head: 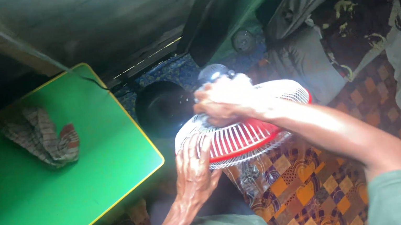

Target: Cleaning a standing electric fan using a rag.

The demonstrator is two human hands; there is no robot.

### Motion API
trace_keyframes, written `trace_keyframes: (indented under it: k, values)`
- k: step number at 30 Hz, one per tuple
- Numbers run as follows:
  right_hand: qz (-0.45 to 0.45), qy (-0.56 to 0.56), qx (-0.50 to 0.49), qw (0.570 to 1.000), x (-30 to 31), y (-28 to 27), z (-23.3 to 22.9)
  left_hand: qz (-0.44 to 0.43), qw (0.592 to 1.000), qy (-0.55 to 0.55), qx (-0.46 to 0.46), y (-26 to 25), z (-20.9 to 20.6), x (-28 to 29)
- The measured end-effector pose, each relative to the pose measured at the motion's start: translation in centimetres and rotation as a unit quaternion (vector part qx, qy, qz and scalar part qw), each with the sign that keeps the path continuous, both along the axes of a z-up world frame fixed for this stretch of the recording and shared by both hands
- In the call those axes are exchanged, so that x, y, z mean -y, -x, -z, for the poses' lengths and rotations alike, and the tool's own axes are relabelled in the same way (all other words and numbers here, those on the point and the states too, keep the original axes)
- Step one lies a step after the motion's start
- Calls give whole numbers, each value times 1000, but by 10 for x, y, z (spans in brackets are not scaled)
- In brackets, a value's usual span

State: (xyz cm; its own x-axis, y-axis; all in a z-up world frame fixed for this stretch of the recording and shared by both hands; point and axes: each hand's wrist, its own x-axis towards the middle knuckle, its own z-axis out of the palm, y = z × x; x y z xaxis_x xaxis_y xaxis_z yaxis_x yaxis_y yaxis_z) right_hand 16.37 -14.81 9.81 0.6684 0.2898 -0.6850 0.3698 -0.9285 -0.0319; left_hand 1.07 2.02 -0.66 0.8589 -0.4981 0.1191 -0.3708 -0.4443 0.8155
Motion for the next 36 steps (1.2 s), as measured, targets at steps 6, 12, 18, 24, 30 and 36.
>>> trace_keyframes:
  k: [6, 12, 18, 24, 30, 36]
  values:
    - [-26, -49, 139, 989, 44, -34, 72, -13, 1000, 13, 2, -13, -10, -1]
    - [-2, -174, 341, 924, 99, -80, -3, 11, 1000, -9, -19, -16, -11, -3]
    - [69, -296, 377, 875, 126, -37, -44, 50, 996, -34, -64, -37, -22, -13]
    - [271, -459, 348, 771, 125, 1, -56, -24, 989, 30, -140, -52, -17, -10]
    - [290, -518, 278, 755, 85, 21, -59, -78, 971, 154, -164, -63, -55, 15]
    - [307, -583, 116, 743, 3, 48, -43, -136, 923, 337, -128, -56, -72, 4]
